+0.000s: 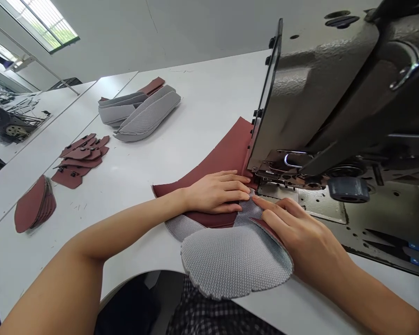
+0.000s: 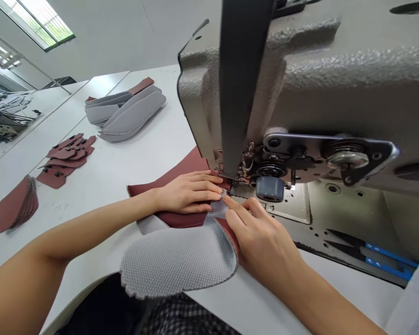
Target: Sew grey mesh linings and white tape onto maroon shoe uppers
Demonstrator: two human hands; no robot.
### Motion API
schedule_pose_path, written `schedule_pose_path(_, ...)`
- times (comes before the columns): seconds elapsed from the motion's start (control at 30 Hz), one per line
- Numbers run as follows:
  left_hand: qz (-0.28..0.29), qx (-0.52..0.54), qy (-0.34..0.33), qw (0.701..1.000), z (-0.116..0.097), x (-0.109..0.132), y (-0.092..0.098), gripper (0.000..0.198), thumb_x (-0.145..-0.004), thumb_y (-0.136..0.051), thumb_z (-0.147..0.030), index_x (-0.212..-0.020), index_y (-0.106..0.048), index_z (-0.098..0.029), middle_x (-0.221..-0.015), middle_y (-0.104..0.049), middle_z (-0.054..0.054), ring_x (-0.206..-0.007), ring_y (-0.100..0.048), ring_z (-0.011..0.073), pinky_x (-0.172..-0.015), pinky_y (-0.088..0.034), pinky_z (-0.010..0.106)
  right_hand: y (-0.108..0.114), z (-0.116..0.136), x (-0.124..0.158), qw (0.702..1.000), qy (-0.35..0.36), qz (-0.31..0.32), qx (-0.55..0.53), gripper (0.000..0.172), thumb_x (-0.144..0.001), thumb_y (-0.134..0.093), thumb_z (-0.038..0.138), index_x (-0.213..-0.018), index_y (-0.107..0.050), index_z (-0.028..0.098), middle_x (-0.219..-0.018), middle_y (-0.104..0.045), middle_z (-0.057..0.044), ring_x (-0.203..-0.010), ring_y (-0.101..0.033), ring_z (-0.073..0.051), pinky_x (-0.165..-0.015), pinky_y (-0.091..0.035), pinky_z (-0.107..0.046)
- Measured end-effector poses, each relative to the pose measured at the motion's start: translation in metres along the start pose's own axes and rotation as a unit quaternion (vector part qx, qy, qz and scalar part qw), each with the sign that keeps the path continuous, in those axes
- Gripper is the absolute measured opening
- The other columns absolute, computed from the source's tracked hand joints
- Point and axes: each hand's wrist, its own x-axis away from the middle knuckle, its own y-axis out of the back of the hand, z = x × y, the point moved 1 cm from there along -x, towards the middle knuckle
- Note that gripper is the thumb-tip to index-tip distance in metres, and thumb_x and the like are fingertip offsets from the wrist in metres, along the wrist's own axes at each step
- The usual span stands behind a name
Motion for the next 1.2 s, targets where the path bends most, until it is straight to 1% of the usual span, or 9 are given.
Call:
schedule_pose_path(0.1, -0.011, 0.005, -0.001, 1.0, -0.001, 0.0, 0.0, 0.037, -0.104, -0.048, -0.039, -0.119, -0.07, -0.014, -0.127, -0.072, 0.009, -0.135, -0.057, 0.0229, -0.116, -0.049, 0.035, 0.002, 0.0, 0.0, 1.0, 0.024, -0.009, 0.005, 0.028, -0.097, -0.043, 0.005, -0.106, -0.069, 0.008, -0.12, -0.07, -0.015, -0.084, -0.056, -0.022, -0.074, -0.055, -0.032)
schedule_pose_path(0.17, -0.022, 0.008, -0.003, 1.0, -0.001, 0.0, 0.0, 0.037, -0.104, -0.049, -0.038, -0.119, -0.07, -0.012, -0.126, -0.072, 0.01, -0.134, -0.058, 0.0229, -0.114, -0.051, 0.032, 0.002, 0.0, 0.0, 0.999, 0.031, -0.007, 0.008, 0.031, -0.097, -0.044, 0.003, -0.115, -0.068, 0.004, -0.123, -0.069, -0.014, -0.085, -0.055, -0.022, -0.075, -0.056, -0.033)
schedule_pose_path(0.43, -0.018, 0.05, 0.022, 0.998, 0.0, 0.001, -0.001, 0.037, -0.102, -0.054, -0.04, -0.12, -0.07, -0.013, -0.126, -0.072, 0.01, -0.132, -0.059, 0.024, -0.115, -0.05, 0.035, -0.004, 0.0, 0.004, 0.998, 0.024, 0.028, 0.048, 0.034, -0.091, -0.043, 0.0, -0.103, -0.074, 0.007, -0.121, -0.069, -0.015, -0.09, -0.058, -0.025, -0.075, -0.058, -0.035)
schedule_pose_path(0.57, 0.001, 0.057, 0.037, 0.998, 0.004, -0.003, -0.002, 0.036, -0.102, -0.053, -0.039, -0.121, -0.071, -0.014, -0.127, -0.071, 0.01, -0.137, -0.056, 0.0231, -0.117, -0.048, 0.035, -0.002, -0.005, 0.0, 0.998, 0.027, 0.035, 0.051, 0.036, -0.092, -0.04, 0.001, -0.105, -0.073, 0.007, -0.122, -0.069, -0.016, -0.089, -0.061, -0.025, -0.078, -0.06, -0.037)
schedule_pose_path(0.67, 0.005, 0.056, 0.039, 0.998, 0.01, -0.01, -0.002, 0.036, -0.102, -0.053, -0.038, -0.122, -0.071, -0.013, -0.126, -0.071, 0.012, -0.138, -0.055, 0.0229, -0.116, -0.048, 0.035, -0.002, -0.015, -0.001, 0.998, 0.019, 0.042, 0.041, 0.038, -0.092, -0.038, 0.001, -0.108, -0.072, 0.008, -0.126, -0.068, -0.017, -0.094, -0.065, -0.026, -0.08, -0.062, -0.04)
schedule_pose_path(0.77, 0.02, 0.054, 0.043, 0.997, 0.015, -0.016, -0.002, 0.037, -0.102, -0.053, -0.039, -0.123, -0.07, -0.014, -0.129, -0.07, 0.013, -0.137, -0.055, 0.0225, -0.115, -0.049, 0.036, -0.002, -0.025, 0.0, 0.998, 0.008, 0.057, 0.025, 0.04, -0.093, -0.038, 0.003, -0.116, -0.069, 0.011, -0.131, -0.066, -0.016, -0.101, -0.068, -0.026, -0.088, -0.062, -0.043)
schedule_pose_path(0.87, 0.032, 0.052, 0.048, 0.997, 0.018, -0.017, -0.002, 0.039, -0.103, -0.05, -0.041, -0.124, -0.07, -0.015, -0.131, -0.069, 0.012, -0.135, -0.057, 0.0226, -0.115, -0.049, 0.036, -0.002, -0.028, 0.0, 0.998, 0.018, 0.055, 0.029, 0.039, -0.094, -0.038, 0.004, -0.117, -0.067, 0.009, -0.13, -0.066, -0.017, -0.104, -0.068, -0.028, -0.092, -0.06, -0.046)
schedule_pose_path(1.07, 0.027, 0.048, 0.047, 0.997, 0.02, -0.017, -0.002, 0.039, -0.102, -0.052, -0.041, -0.125, -0.07, -0.015, -0.131, -0.069, 0.011, -0.135, -0.057, 0.0228, -0.114, -0.05, 0.034, -0.004, -0.024, -0.003, 0.999, 0.02, 0.03, 0.032, 0.037, -0.098, -0.035, 0.008, -0.115, -0.067, 0.009, -0.126, -0.068, -0.017, -0.094, -0.07, -0.026, -0.086, -0.061, -0.042)
schedule_pose_path(1.2, 0.02, 0.04, 0.03, 0.999, 0.02, -0.017, -0.002, 0.04, -0.103, -0.051, -0.04, -0.125, -0.07, -0.013, -0.128, -0.07, 0.012, -0.133, -0.058, 0.0228, -0.114, -0.049, 0.035, -0.003, -0.024, -0.005, 0.999, 0.02, 0.018, 0.018, 0.038, -0.097, -0.036, 0.008, -0.11, -0.071, 0.011, -0.124, -0.069, -0.017, -0.094, -0.069, -0.028, -0.08, -0.061, -0.043)
